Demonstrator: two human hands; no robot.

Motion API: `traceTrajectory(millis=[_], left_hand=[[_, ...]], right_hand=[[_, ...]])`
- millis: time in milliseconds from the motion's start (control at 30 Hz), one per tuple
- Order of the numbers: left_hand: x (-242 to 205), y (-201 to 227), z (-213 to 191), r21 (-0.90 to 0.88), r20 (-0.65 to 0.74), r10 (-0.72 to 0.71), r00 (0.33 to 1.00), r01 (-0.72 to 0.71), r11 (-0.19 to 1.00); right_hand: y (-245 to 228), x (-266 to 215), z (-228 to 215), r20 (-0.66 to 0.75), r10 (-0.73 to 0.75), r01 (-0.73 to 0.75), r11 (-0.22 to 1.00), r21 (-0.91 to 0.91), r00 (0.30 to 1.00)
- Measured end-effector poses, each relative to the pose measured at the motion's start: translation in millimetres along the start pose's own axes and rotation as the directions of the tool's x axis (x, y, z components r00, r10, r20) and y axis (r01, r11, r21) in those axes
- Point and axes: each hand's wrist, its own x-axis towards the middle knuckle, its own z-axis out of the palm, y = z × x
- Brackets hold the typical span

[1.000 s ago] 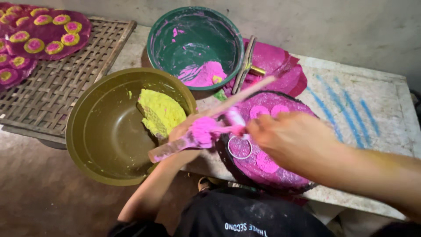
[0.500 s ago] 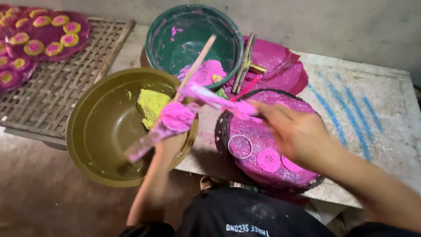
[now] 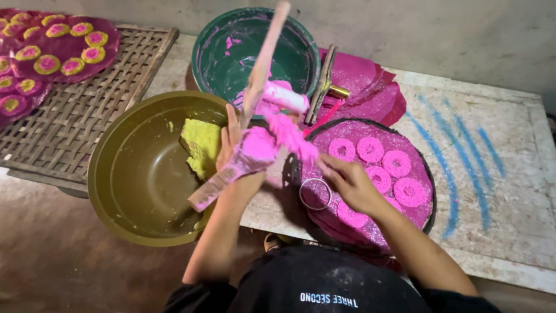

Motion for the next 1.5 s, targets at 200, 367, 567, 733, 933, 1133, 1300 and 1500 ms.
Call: traceTrajectory(millis=[200, 367, 567, 733, 933, 1133, 1300, 1500], left_hand=[[3, -2, 22, -0.141, 0.012, -0.215, 0.977, 0.215, 0.966], [-15, -12, 47, -0.838, 0.231, -0.354, 0.906, 0.37, 0.401], [-43, -54, 73, -0.74, 0.593, -0.42, 0.687, 0.67, 0.05], [-60, -94, 47, -0.728, 0.682, -0.104, 0.724, 0.661, -0.182], [-51, -76, -6, -0.729, 0.616, 0.034, 0.787, 0.586, -0.353], [-37, -47, -3, -0.745, 0.483, -0.039, 0.875, 0.388, -0.542], [-24, -41, 21, -0.691, 0.626, -0.184, 0.758, 0.429, -0.582], [-22, -53, 31, -0.863, 0.504, -0.272, 0.82, 0.488, -0.132]], right_hand=[[6, 2, 36, -0.251, -0.648, 0.657, 0.751, -0.056, 0.719], [35, 9, 40, -0.271, -0.644, 0.684, 0.724, 0.089, 0.716], [17, -7, -2, -0.176, -0.645, 0.649, 0.759, -0.041, 0.743], [-22, -2, -124, -0.279, -0.824, 0.737, 0.565, -0.37, 0.492], [-53, 15, -147, -0.09, -0.879, 0.661, 0.416, -0.624, 0.469], [-35, 59, -71, -0.28, -0.776, 0.759, 0.622, -0.19, 0.566], [-12, 103, 20, -0.412, -0.767, 0.82, 0.567, -0.077, 0.491], [-24, 118, 60, -0.392, -0.576, 0.638, 0.769, 0.04, 0.718]])
